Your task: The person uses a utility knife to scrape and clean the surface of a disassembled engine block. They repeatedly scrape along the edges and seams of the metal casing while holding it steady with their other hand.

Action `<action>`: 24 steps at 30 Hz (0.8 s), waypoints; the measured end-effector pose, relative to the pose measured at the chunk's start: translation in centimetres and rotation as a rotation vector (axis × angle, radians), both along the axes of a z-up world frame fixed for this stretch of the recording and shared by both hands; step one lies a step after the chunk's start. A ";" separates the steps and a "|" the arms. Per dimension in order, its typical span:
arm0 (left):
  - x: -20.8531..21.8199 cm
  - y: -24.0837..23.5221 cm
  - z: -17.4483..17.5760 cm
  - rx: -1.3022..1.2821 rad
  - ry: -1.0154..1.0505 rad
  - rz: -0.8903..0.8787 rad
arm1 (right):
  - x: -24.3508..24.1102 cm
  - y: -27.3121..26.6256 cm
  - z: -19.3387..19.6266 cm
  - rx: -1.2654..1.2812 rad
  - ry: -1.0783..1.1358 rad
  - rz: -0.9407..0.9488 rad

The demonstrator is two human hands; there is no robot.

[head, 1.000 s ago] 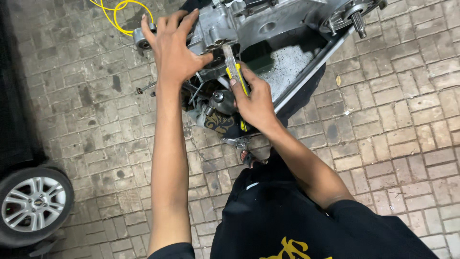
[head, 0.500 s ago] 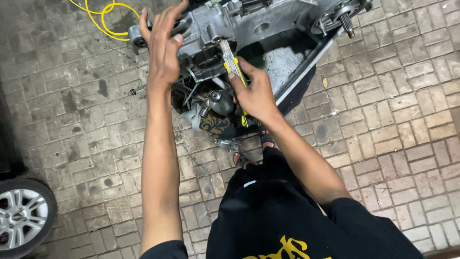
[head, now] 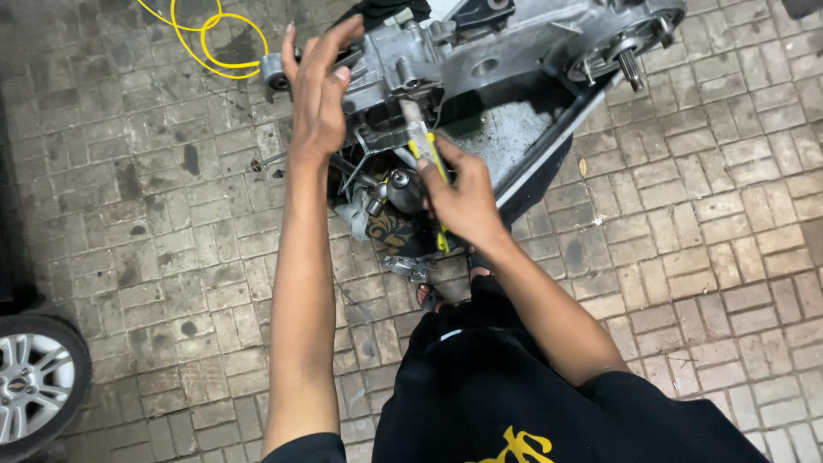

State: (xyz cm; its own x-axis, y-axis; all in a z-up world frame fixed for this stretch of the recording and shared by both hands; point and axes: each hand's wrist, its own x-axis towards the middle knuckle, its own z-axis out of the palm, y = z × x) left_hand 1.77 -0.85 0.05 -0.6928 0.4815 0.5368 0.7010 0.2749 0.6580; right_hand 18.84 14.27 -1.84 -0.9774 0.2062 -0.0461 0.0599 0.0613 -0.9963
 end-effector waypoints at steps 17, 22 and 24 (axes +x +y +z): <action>-0.1 0.1 0.5 -0.020 0.026 0.001 | -1.0 -0.6 -0.4 0.093 -0.019 -0.117; -1.0 0.1 -0.4 -0.024 0.034 0.038 | -0.8 0.3 -1.1 0.229 0.152 -0.102; -0.5 0.1 -0.1 -0.009 0.052 0.006 | -0.8 0.9 -1.2 0.308 0.196 -0.133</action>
